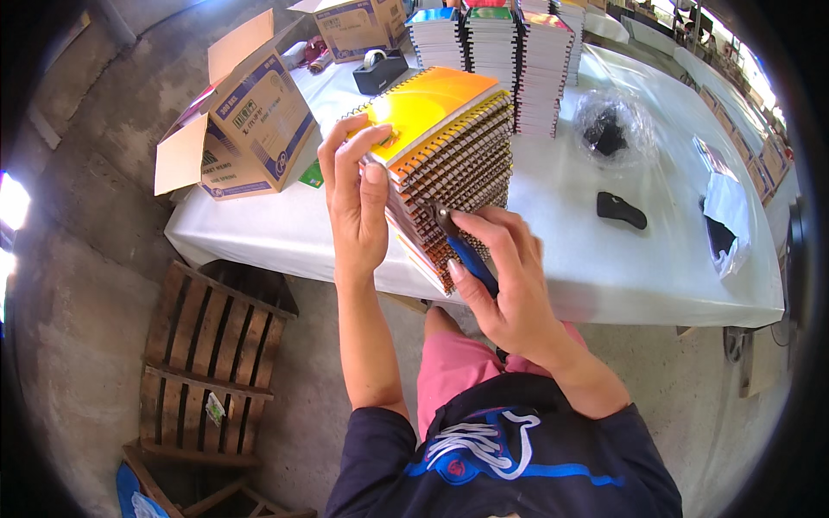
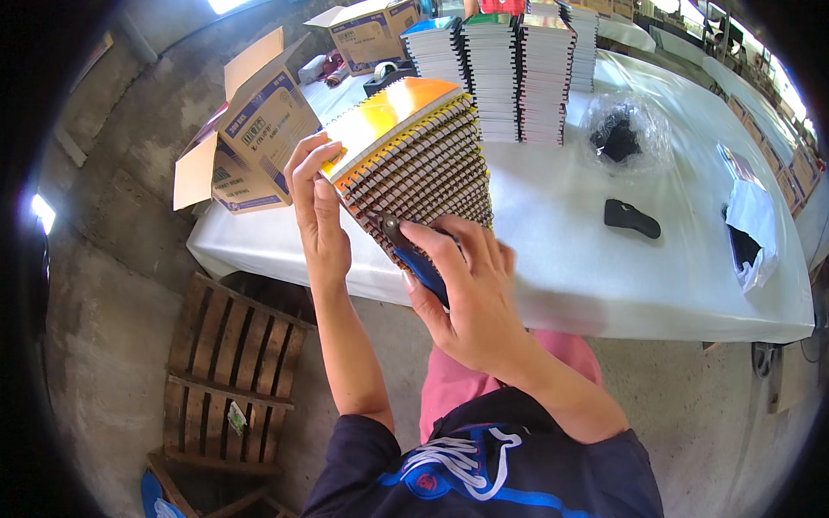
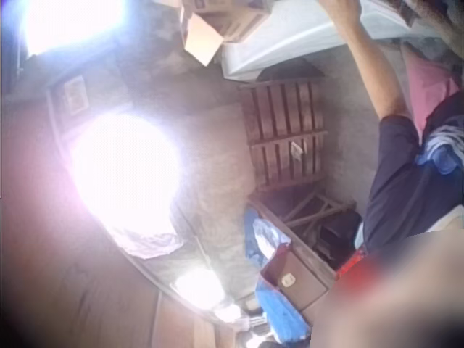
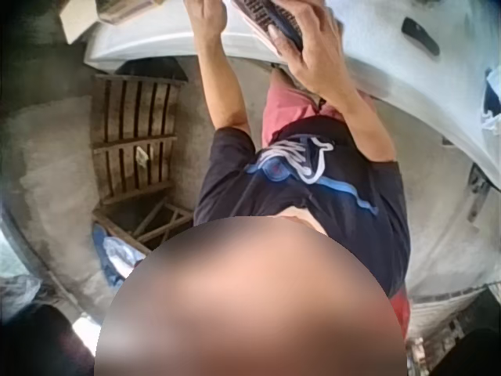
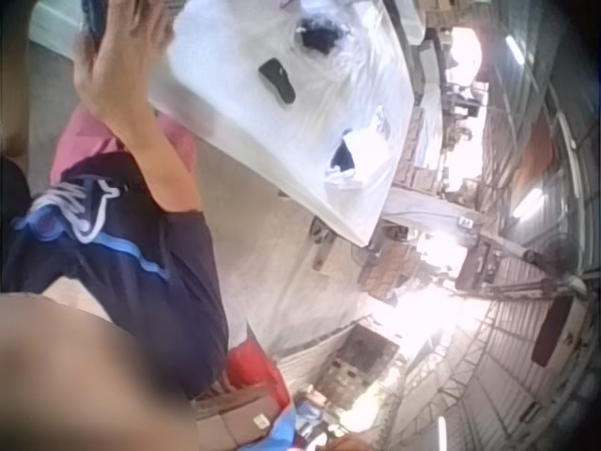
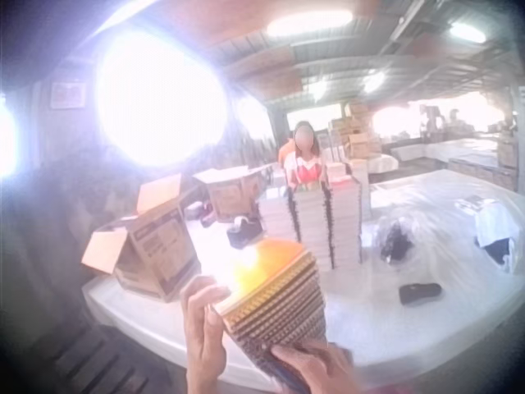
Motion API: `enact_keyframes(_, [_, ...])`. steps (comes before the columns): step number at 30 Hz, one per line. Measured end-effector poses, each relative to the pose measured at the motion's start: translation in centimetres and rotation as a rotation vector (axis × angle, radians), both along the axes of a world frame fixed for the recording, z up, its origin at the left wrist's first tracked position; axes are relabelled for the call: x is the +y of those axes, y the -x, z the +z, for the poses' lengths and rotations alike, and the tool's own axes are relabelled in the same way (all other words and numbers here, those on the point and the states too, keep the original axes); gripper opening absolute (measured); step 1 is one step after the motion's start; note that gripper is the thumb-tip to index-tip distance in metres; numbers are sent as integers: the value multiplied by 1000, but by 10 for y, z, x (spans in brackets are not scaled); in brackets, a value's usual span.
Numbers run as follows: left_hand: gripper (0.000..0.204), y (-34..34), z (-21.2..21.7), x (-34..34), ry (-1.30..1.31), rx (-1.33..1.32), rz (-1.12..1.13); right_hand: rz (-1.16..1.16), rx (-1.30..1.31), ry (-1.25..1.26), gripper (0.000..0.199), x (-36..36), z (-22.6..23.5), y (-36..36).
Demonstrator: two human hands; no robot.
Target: The person uses pliers to trim excess spiral wire from a stack of notebooks, then places the trimmed stack on the table. The person then unpacks notebooks from a cardboard box and stacks them on the table.
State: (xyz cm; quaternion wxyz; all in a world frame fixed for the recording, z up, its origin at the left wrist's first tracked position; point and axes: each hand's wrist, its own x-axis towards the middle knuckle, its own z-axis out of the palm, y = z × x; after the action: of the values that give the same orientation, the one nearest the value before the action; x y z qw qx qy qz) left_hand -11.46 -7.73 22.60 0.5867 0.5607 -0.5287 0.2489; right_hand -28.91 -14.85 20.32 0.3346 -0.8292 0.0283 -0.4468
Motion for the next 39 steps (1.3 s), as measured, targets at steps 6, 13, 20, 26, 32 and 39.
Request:
enact_keyframes(6, [36,0,1,-2,-3,-15,6,-261,9,290,45,0,-3,0])
enact_keyframes(13, [36,-1,1,-1,-1,-13,2,-278,-7,334,48,1,-1,-1])
enact_keyframes(20, [36,0,1,-2,1,-14,10,-172,42,276,42,2,-3,-2])
enact_keyframes(26, [37,-1,-3,-1,13,-18,11,717,274,-1176,31,-2,22,11])
enact_keyframes(32, [37,0,1,-2,7,-5,8,-162,61,151,49,5,-6,5])
enact_keyframes(39, [41,0,1,2,-49,-21,37,-250,35,311,52,4,-10,1])
